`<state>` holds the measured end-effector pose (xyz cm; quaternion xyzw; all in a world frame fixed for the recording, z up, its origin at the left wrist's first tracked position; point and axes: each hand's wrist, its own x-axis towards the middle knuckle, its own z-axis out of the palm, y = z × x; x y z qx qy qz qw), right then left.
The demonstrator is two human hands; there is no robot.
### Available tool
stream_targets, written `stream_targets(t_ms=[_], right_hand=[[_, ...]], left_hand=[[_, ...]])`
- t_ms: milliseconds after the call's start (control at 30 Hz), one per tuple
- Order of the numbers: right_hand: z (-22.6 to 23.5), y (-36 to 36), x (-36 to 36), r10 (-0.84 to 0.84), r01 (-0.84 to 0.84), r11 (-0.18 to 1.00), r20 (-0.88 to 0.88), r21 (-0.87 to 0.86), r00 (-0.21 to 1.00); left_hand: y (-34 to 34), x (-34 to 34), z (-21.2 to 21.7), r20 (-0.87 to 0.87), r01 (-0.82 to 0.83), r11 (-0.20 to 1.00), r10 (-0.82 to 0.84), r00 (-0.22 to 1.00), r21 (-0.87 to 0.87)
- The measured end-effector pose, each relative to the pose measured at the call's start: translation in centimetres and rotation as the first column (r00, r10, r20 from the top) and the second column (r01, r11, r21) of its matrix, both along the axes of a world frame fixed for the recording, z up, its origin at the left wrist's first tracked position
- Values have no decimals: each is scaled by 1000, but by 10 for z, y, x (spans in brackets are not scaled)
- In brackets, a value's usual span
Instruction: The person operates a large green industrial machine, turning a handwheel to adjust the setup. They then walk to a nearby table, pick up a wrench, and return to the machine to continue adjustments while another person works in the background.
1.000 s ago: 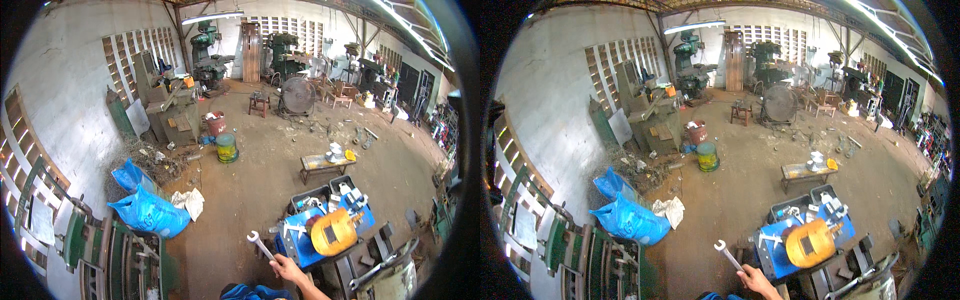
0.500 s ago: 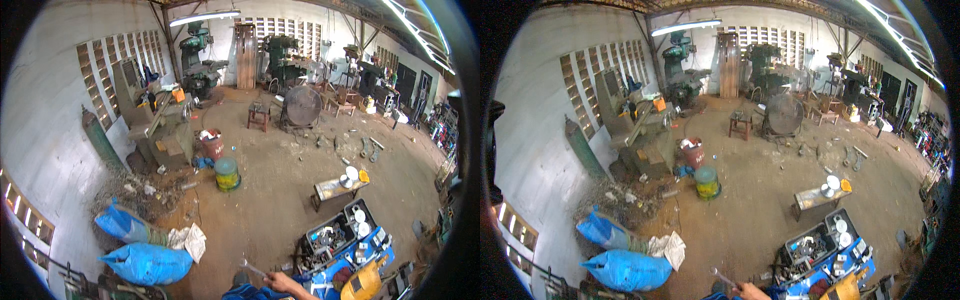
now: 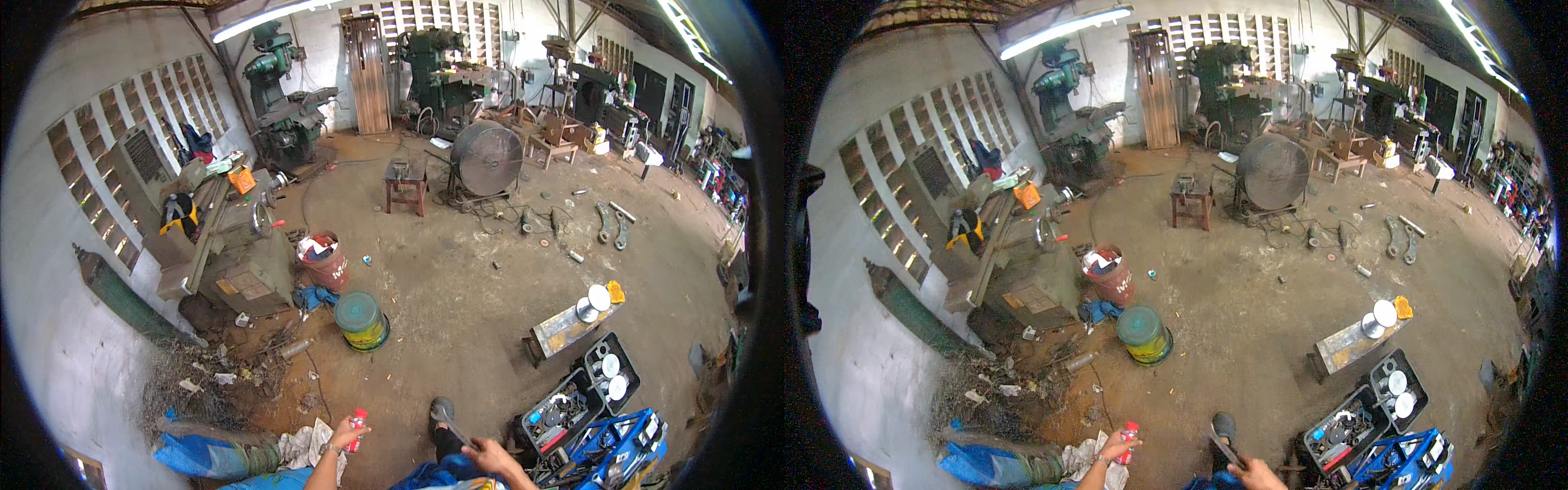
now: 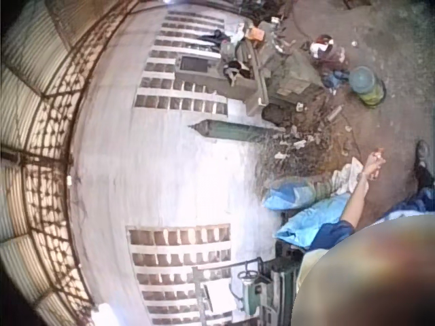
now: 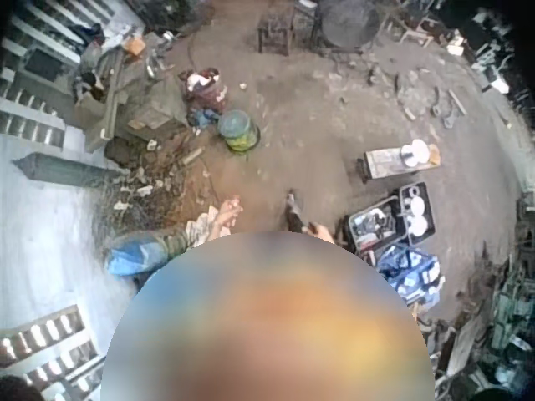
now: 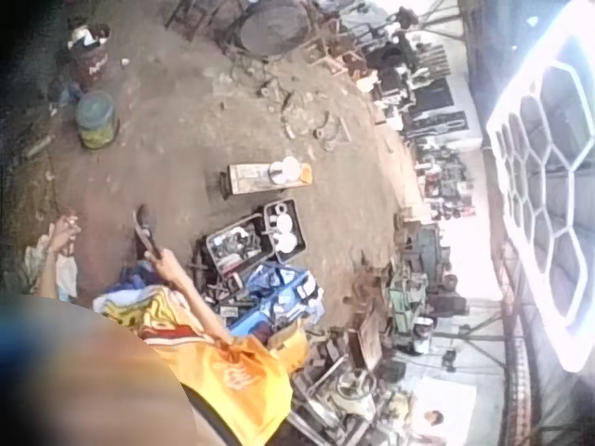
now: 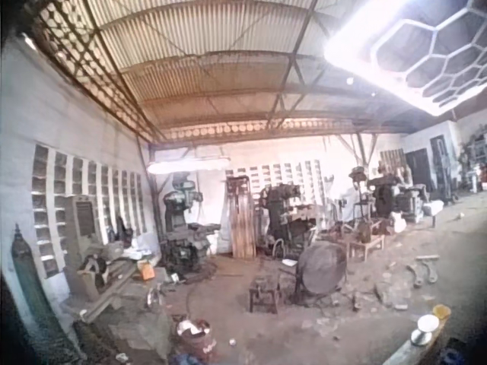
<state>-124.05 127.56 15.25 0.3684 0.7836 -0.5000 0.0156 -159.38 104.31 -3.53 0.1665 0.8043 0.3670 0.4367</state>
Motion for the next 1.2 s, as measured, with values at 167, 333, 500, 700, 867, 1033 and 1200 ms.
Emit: stream_targets(t_ms=[167, 333, 500, 700, 867, 1033, 1200], right_hand=[[116, 153, -173, 325, -326, 945, -75, -9, 943], [280, 226, -348, 744, -764, 609, -489, 212, 457], [381, 292, -474, 970, -930, 229, -152, 288, 191], [370, 374, -651, 995, -925, -16, -85, 379, -53], [302, 421, -805, 1000, -908, 0, 0, 419, -1], [141, 590, -890, 614, -675, 736, -376, -44, 694], [30, 731, -917, -104, 173, 699, 141, -694, 985]], left_hand=[[28, -16, -23, 247, 122, 938, -41, 968, -323], [32, -39, -23, 464, -11, 931, 192, 865, -366], [76, -119, -40, 599, -229, 930, 362, 714, -288], [216, -296, -38, 452, -106, 935, 261, 853, -340], [376, -503, 5, 195, -191, 971, 217, 957, -143], [533, -672, 59, -220, 21, 992, 7, 975, 123], [651, -776, 113, -112, -250, 954, 270, 956, 165]])
